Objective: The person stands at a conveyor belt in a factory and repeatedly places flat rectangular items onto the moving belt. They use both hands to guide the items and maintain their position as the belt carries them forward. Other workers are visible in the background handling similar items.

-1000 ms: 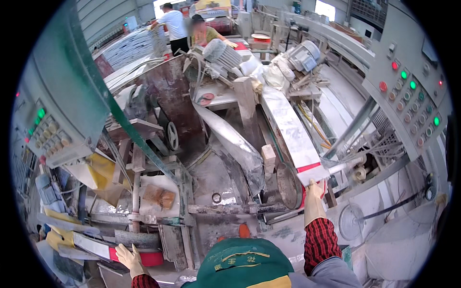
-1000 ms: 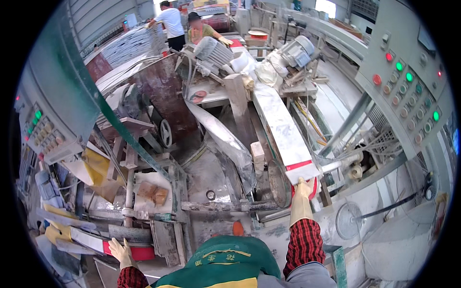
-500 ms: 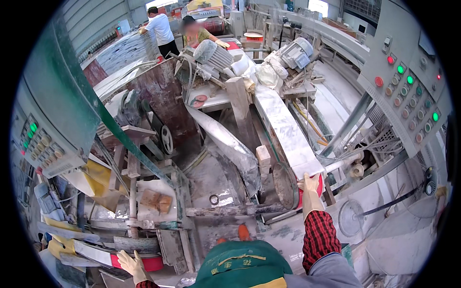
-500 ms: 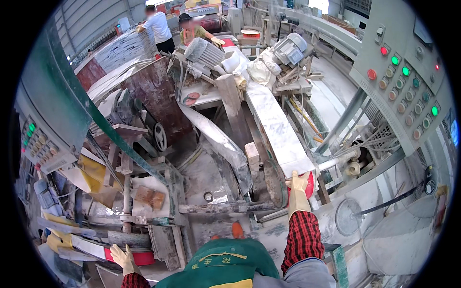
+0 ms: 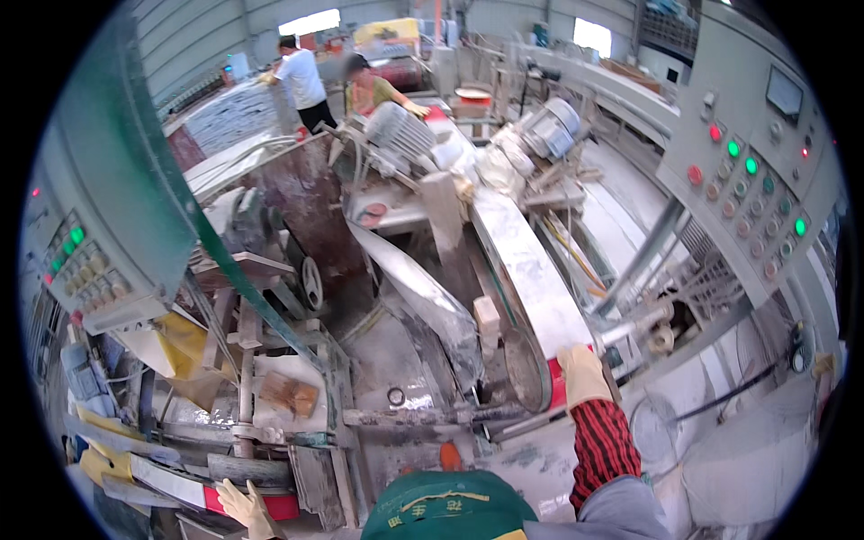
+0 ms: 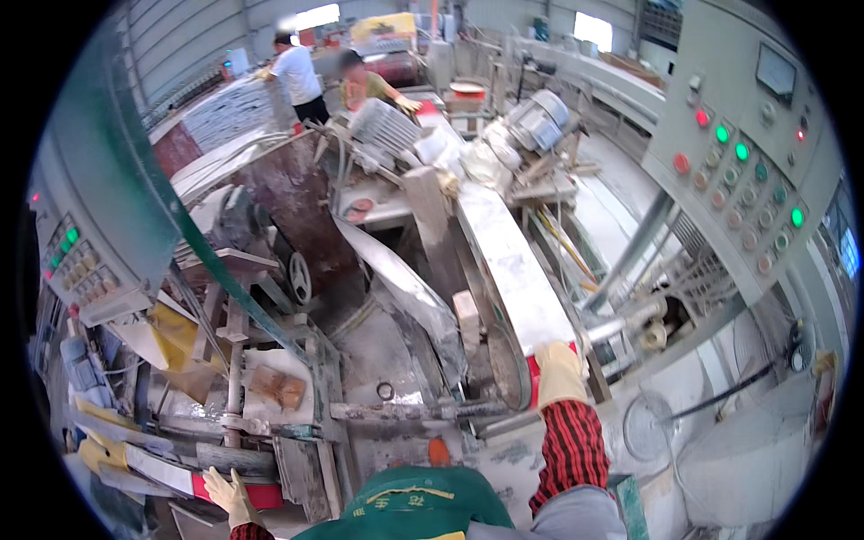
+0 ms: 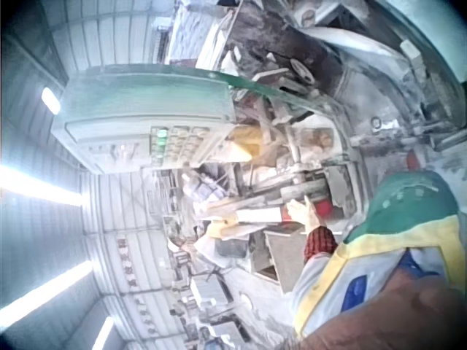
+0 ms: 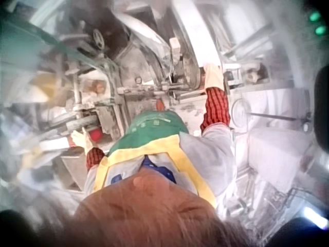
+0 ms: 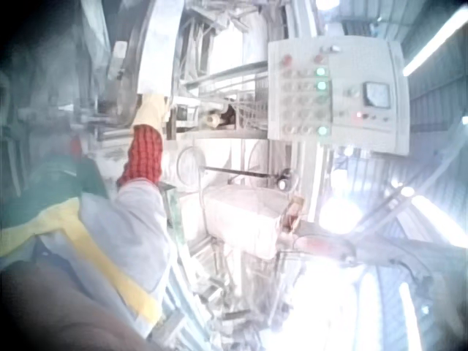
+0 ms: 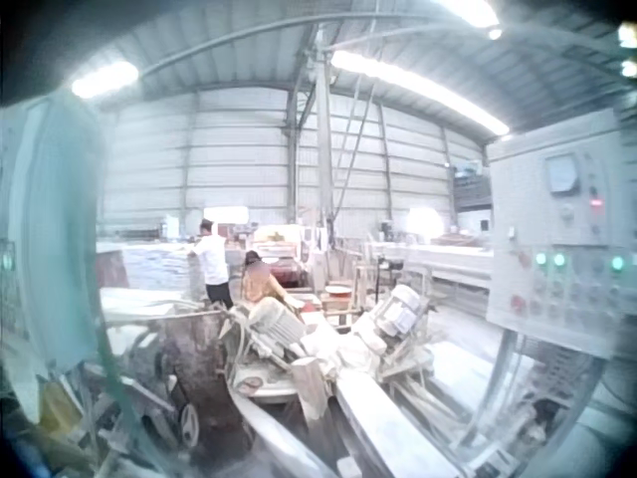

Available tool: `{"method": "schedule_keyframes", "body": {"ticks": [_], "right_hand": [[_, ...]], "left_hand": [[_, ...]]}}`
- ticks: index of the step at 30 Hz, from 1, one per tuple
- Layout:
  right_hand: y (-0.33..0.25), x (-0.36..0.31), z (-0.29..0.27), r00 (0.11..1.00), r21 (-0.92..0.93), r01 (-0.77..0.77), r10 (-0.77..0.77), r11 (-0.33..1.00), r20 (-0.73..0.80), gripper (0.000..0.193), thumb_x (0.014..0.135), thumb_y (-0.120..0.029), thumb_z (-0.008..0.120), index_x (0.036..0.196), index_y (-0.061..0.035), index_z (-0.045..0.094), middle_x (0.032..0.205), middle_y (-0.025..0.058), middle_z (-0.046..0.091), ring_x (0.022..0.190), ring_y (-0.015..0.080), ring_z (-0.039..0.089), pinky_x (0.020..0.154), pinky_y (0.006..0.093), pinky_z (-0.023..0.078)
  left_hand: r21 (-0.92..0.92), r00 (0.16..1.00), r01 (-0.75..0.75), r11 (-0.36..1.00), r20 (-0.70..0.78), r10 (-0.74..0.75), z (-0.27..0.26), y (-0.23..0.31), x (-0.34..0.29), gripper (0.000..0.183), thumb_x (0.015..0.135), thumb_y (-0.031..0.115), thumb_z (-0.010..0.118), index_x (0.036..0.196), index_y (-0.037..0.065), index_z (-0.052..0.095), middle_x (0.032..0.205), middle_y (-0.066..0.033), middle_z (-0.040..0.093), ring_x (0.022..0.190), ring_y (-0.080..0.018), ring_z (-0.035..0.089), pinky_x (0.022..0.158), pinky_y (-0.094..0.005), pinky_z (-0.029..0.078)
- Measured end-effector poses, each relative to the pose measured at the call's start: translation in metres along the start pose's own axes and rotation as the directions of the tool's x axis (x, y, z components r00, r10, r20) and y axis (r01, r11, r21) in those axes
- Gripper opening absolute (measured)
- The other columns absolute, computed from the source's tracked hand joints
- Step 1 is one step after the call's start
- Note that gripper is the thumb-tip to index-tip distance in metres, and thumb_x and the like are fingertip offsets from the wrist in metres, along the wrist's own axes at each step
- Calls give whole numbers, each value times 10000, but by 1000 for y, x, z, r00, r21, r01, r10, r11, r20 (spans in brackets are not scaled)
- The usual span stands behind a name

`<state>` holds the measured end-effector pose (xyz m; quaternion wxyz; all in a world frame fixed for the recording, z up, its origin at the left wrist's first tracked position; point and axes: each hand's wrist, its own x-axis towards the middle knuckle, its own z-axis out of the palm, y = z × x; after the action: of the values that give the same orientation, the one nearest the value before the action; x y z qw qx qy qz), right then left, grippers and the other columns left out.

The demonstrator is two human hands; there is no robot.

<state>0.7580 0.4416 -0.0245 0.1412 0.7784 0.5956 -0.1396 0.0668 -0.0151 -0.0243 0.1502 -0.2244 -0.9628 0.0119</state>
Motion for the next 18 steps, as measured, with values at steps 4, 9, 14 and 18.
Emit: {"method": "schedule_keyframes", "body": {"ticks": [4,9,14,18], "right_hand": [[0,-52,-10,992,874,124,-84,471,-95,295,946,-216,458,1079,-19,633,626,108,636,527,187,613,484,336,502],[-14,-93,61,976,975,218,-7,32,-218,322,928,-236,516,1140,-10,605,570,111,609,426,172,547,421,299,447],[24,-66,169,832,712,551,-215,435,-512,178,884,-147,506,962,-35,620,608,88,612,493,181,564,455,299,461],[9,-92,155,902,725,430,-281,538,-326,206,890,-164,536,1039,-41,604,740,93,620,635,177,569,571,302,464]], "left_hand": [[-185,1000,12,983,-13,-14,-47,38,5,711,807,322,672,1391,52,368,1461,-224,333,1327,-423,322,1077,-502,289],[-274,992,39,961,-102,-70,-76,46,23,702,775,255,694,1368,26,397,1454,-220,339,1341,-424,302,1114,-486,237],[-226,980,179,958,-41,-193,-83,16,65,765,762,313,723,1404,77,380,1492,-178,305,1354,-402,290,1101,-501,259],[-160,861,494,854,222,-457,-109,2,99,763,803,412,684,1447,208,328,1543,-81,232,1389,-364,238,1062,-562,285]]}}
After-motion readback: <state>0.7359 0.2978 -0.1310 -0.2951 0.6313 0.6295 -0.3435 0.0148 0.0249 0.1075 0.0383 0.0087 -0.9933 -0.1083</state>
